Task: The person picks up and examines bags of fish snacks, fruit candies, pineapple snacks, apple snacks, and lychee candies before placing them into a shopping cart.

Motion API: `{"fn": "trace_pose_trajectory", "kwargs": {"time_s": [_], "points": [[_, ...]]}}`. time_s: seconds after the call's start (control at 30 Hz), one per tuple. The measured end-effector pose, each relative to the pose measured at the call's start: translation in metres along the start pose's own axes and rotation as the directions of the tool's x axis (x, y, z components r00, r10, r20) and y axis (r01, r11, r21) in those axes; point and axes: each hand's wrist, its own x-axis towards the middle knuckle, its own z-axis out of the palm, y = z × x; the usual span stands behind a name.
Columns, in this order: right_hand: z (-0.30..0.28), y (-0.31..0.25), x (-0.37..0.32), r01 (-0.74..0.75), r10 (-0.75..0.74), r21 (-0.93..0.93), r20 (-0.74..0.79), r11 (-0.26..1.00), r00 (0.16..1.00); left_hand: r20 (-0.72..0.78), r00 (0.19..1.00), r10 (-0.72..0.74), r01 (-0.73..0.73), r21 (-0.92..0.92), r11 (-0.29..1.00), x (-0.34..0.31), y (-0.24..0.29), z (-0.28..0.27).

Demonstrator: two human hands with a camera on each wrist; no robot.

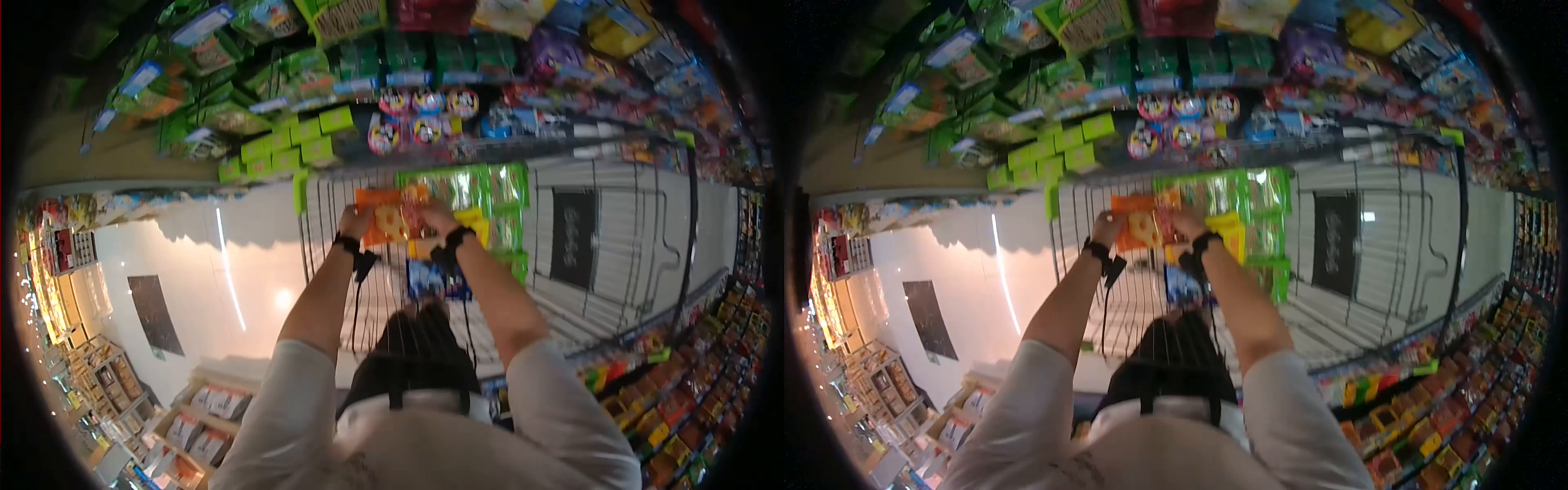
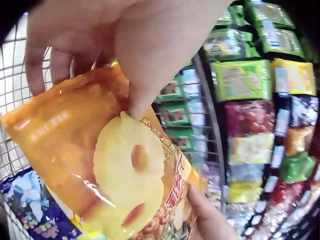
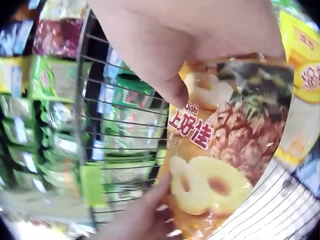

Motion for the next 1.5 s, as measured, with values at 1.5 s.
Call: {"fn": "trace_pose_trajectory", "kwargs": {"time_s": [1.5], "points": [[-0.401, -0.401, -0.363, 0.877, -0.915, -0.263, -0.075, 0.402, 0.397, -0.207, 0.769, 0.605, -0.627, -0.059, 0.777, -0.286, 0.347, -0.112]]}}
